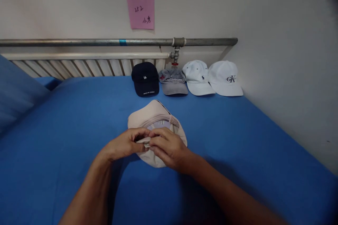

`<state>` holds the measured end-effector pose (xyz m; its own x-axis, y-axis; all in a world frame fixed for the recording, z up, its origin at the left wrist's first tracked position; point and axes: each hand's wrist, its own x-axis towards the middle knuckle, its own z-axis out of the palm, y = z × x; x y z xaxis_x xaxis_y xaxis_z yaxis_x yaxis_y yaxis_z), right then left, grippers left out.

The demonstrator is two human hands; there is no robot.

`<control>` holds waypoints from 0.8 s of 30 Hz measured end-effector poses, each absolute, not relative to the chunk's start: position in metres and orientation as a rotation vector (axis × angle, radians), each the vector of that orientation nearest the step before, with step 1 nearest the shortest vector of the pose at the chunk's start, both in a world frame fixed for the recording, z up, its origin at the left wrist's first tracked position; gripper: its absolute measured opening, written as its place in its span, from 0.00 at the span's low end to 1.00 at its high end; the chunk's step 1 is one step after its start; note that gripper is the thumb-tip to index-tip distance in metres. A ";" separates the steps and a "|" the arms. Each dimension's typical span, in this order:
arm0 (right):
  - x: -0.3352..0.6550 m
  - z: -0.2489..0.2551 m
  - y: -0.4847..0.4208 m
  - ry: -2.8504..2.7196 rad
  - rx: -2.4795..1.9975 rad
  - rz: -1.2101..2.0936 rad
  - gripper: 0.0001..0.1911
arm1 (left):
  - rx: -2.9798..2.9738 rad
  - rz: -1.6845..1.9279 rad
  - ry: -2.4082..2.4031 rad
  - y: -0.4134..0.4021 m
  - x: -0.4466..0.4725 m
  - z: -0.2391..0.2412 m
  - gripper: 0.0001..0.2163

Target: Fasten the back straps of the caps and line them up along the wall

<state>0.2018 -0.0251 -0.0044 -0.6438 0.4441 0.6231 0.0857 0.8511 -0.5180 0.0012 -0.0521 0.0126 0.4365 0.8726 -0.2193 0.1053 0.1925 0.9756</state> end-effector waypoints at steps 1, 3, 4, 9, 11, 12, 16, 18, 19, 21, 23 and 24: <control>0.202 -0.003 -0.025 -2.173 -0.392 0.703 0.05 | 1.270 0.698 0.999 -0.052 0.001 0.013 0.14; 0.204 0.000 -0.026 -2.044 -0.432 0.979 0.03 | 1.264 0.691 1.039 -0.052 0.001 0.014 0.16; 0.205 0.002 -0.026 -1.982 -0.458 1.108 0.02 | 1.275 0.666 1.083 -0.052 0.001 0.015 0.16; 0.209 0.008 -0.023 -1.789 -0.489 1.573 0.02 | 1.366 0.552 1.228 -0.054 0.001 0.015 0.10; 0.209 0.007 -0.022 -1.762 -0.514 1.615 0.03 | 1.310 0.605 1.183 -0.054 0.000 0.015 0.09; 0.208 0.006 -0.021 -1.762 -0.529 1.606 0.03 | 1.263 0.635 1.153 -0.055 0.000 0.015 0.09; 0.206 0.001 -0.018 -1.782 -0.565 1.490 0.05 | 1.085 0.736 1.074 -0.055 0.002 0.017 0.12; 0.205 -0.003 -0.017 -1.794 -0.567 1.420 0.05 | 1.029 0.796 1.084 -0.054 0.007 0.018 0.12; 0.205 -0.004 -0.016 -1.805 -0.566 1.376 0.05 | 1.004 0.826 1.094 -0.054 0.009 0.019 0.12; 0.205 -0.006 -0.016 -1.843 -0.574 1.261 0.04 | 0.951 0.882 1.115 -0.053 0.014 0.020 0.12; 0.205 -0.007 -0.016 -1.886 -0.579 1.129 0.05 | 0.905 0.930 1.138 -0.053 0.017 0.020 0.12; 0.204 -0.007 -0.017 -1.906 -0.579 1.066 0.05 | 0.888 0.950 1.151 -0.053 0.018 0.020 0.12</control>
